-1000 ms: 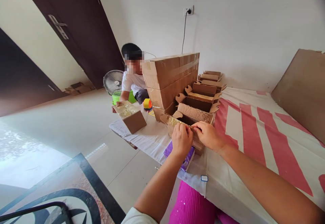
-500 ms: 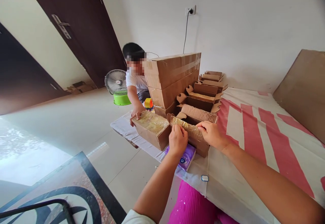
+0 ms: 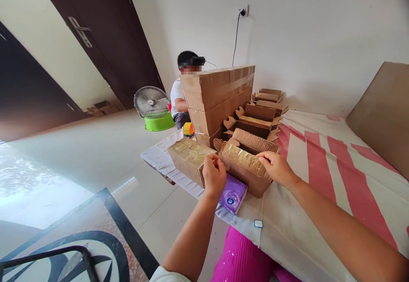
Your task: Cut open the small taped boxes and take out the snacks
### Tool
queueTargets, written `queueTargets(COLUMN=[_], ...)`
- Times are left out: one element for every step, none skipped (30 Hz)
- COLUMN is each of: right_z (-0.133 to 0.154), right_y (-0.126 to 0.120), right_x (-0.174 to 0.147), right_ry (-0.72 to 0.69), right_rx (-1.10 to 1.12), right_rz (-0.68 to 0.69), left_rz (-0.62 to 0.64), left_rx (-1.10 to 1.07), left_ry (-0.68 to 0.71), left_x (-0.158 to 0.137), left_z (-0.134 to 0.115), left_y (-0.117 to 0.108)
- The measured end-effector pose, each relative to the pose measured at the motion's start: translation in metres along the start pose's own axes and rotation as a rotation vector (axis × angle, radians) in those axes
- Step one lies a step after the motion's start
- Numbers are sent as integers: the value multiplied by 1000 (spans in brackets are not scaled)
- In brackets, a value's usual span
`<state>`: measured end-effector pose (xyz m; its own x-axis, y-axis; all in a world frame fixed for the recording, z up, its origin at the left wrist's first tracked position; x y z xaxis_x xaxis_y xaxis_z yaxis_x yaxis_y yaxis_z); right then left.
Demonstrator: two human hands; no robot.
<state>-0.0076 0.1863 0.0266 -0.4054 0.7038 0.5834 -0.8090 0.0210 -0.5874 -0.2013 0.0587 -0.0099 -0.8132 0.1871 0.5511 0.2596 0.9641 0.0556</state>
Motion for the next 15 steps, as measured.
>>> queueTargets(right_z=[3, 8, 14, 22, 31, 42, 52, 62, 70, 76, 78, 78, 75, 70, 64], right_y=[-1, -4, -8, -13, -18, -21, -24, -26, -26, -25, -24, -22, -21, -21, -21], right_x=[-1, -4, -7, -12, -18, -26, -35, -44, -54, -64, -73, -82, -89, -96, -103], right_ry=[-8, -25, -51, -87, -135, -194, -258, -313, -347, -351, -321, -261, -179, -93, -17], right_rx=[16, 29, 40, 48, 59, 76, 103, 138, 175, 211, 243, 266, 280, 287, 290], right_rz=[-19, -61, -117, -175, -215, -223, -198, -142, -65, 22, 104, 170, 218, 252, 274], left_rz=[32, 64, 90, 108, 134, 163, 192, 221, 247, 270, 290, 311, 337, 368, 407], left_rx=[-49, -89, -115, -133, -143, -152, -165, -184, -207, -235, -260, -278, -283, -279, -267], left_ry=[-18, -32, -36, -24, 4, 50, 110, 175, 234, 281, 314, 337, 353, 367, 382], left_x=[-6, -13, -20, -28, -36, -45, -54, -62, -70, -78, -84, -90, -94, -98, -101], left_z=[-4, -7, -11, -14, -18, -21, -24, -27, -30, -32, -33, -33, -33, -32, -31], left_y=[-1, -3, -5, -7, -10, -13, -16, -19, -23, -27, -31, -34, -37, -40, -42])
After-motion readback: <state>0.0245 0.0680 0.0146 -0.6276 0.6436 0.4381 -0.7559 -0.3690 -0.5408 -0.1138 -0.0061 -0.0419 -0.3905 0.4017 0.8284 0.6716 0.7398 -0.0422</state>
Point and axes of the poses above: each hand's wrist, its own x-axis towards the middle knuckle, its own y-axis out of the palm, z = x × y, the point moved 3 cm from there along x, towards the middle knuckle, and after that the axes turned 15 degrees about -z, right-handed, at the moved point
